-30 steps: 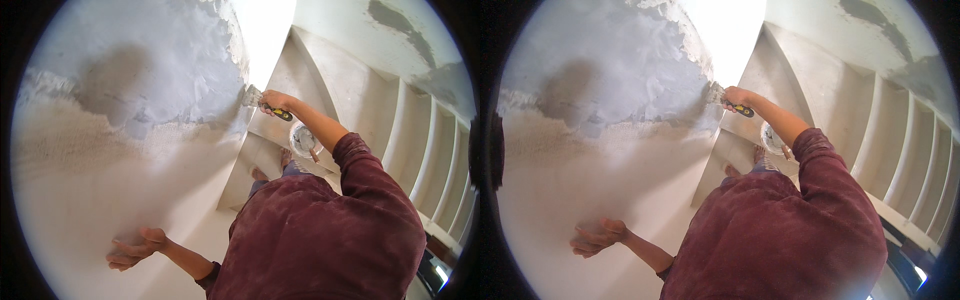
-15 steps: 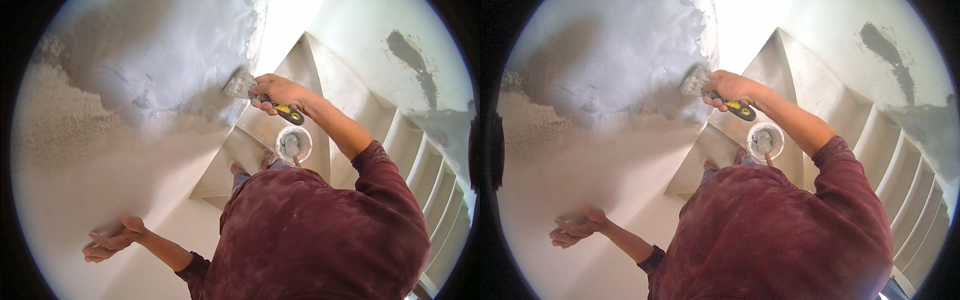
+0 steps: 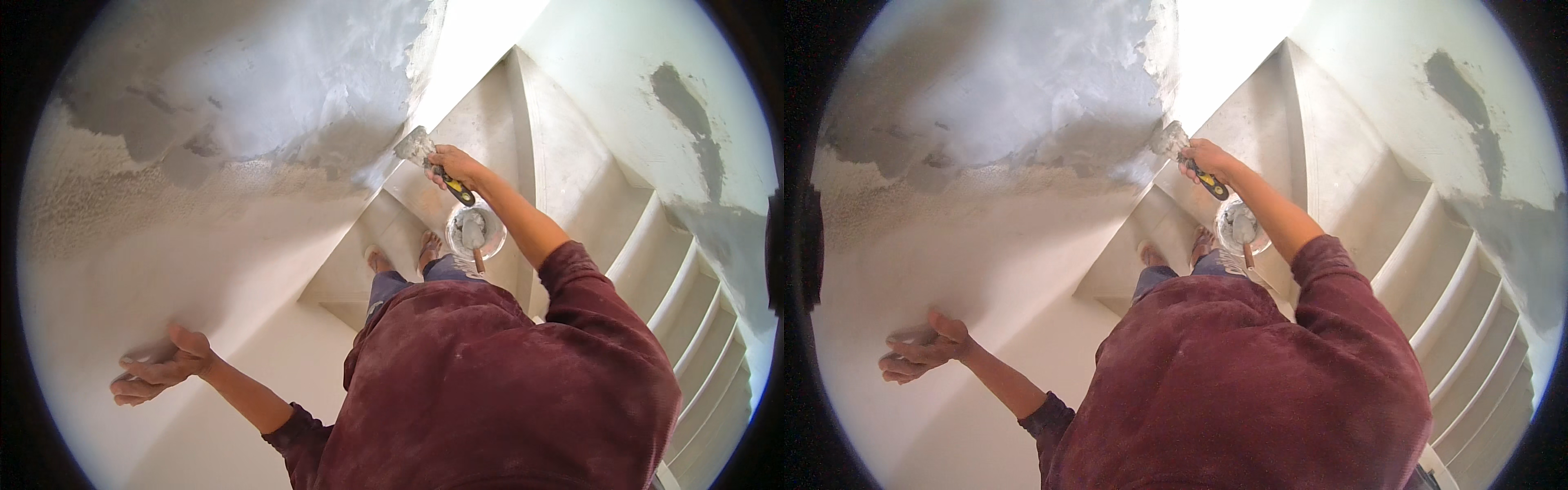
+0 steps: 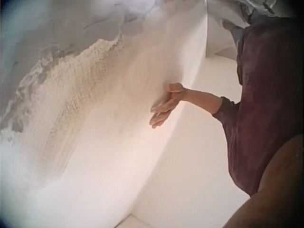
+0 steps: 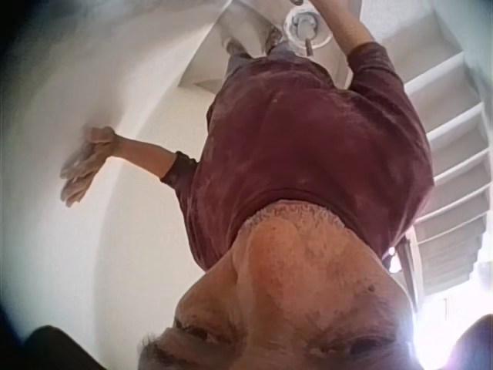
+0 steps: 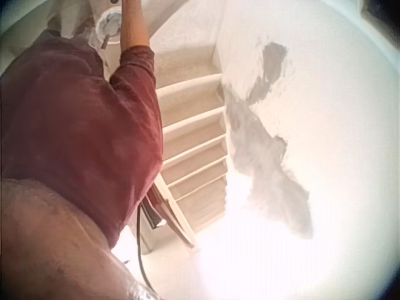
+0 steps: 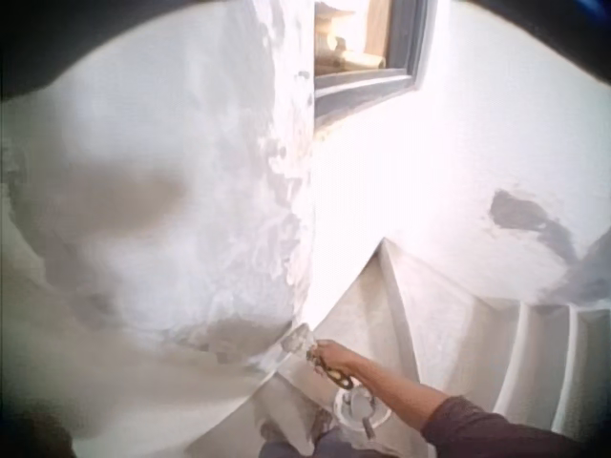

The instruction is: The person applies plaster to a curved wall using a trowel, repeatedly scooping material from a bucket and smoothing it onto the surface. The person works along a spiral staircase, occasionally kneeling to reach lower sections.

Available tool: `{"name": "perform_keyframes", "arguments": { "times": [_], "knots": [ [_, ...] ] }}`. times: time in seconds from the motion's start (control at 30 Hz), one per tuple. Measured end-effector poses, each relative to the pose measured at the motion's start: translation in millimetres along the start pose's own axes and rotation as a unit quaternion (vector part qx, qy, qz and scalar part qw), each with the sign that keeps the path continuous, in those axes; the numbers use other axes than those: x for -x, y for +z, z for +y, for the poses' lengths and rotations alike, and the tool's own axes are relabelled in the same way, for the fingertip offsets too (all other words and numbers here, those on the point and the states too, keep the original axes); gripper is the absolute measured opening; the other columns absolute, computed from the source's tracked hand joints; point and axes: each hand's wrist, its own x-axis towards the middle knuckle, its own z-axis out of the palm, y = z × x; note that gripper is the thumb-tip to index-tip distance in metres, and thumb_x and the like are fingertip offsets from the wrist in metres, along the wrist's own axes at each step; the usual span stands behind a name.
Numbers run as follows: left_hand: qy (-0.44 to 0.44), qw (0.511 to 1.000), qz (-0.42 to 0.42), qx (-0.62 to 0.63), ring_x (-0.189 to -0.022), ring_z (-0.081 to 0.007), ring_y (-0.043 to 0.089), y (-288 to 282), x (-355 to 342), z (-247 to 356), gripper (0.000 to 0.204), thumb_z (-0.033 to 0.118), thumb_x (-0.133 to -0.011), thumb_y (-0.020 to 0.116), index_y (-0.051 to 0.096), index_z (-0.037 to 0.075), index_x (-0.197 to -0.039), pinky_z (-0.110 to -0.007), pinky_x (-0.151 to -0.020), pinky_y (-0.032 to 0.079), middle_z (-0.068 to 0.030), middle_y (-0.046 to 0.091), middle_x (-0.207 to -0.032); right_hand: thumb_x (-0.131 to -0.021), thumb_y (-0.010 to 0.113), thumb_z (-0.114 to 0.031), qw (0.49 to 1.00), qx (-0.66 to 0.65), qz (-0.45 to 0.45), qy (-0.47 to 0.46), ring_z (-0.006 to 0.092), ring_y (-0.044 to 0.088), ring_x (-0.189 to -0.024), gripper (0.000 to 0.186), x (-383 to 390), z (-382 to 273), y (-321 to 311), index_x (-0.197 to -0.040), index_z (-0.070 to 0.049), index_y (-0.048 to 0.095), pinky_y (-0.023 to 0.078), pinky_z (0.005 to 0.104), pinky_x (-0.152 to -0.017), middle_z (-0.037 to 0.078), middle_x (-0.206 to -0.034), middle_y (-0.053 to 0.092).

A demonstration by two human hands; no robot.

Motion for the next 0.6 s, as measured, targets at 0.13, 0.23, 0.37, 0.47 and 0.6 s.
{"name": "perform_keyframes", "arguments": {
  "times": [0.13,0.23,0.37,0.47,0.6],
  "knots": [
    [0.009,1.0,-0.009,-0.009,-0.147,-0.0285,0.009,-8,-3,-8,0.075,0.058,-0.087,0.051,0.038,0.011,-0.144,-0.053,-0.115,0.003,-0.0105,0.018,-0.158,-0.099,0.043,-0.013,0.999,-0.042,-0.01,-0.011,0.0108,0.049,-0.048,0.014,-33,3,4,-0.094,-0.001,0.048,0.044,0.0248,-0.039,0.006,-0.068,0.055],
    [0.009,1.0,-0.017,-0.01,-0.147,-0.0287,0.006,-12,-3,-7,0.076,0.058,-0.087,0.051,0.037,0.011,-0.144,-0.054,-0.115,0.001,-0.0104,0.016,-0.158,-0.097,0.043,-0.009,0.999,0.004,-0.032,-0.015,0.012,0.05,-0.048,0.014,-31,-20,7,-0.093,0.003,0.049,0.045,0.0261,-0.039,0.009,-0.069,0.057],
    [0.007,1.0,-0.012,-0.008,-0.147,-0.0291,0.008,-12,-3,-4,0.077,0.059,-0.086,0.052,0.038,0.011,-0.144,-0.053,-0.115,0.002,-0.011,0.017,-0.158,-0.094,0.041,-0.005,0.999,0.019,-0.044,-0.008,0.012,0.051,-0.048,0.015,-11,-68,11,-0.091,0.007,0.05,0.044,0.0258,-0.039,0.011,-0.071,0.058],
    [-0.001,1.0,-0.008,-0.012,-0.147,-0.0285,0.01,-12,-1,-2,0.076,0.06,-0.086,0.049,0.039,0.011,-0.144,-0.05,-0.116,0.003,-0.0112,0.019,-0.158,-0.093,0.039,-0.003,0.999,0.022,-0.03,0.01,0.0113,0.05,-0.048,0.018,4,-101,12,-0.09,0.009,0.052,0.044,0.0248,-0.039,0.012,-0.073,0.059],
    [0.014,1.0,0.002,-0.016,-0.147,-0.0281,0.013,-13,-7,-1,0.074,0.062,-0.09,0.04,0.041,0.009,-0.142,-0.046,-0.118,0.004,-0.0127,0.022,-0.157,-0.094,0.037,-0.003,0.999,0.036,0.004,0.022,0.0089,0.048,-0.048,0.019,31,-141,28,-0.095,0.01,0.05,0.042,0.0221,-0.038,0.012,-0.074,0.058]
  ]
}}
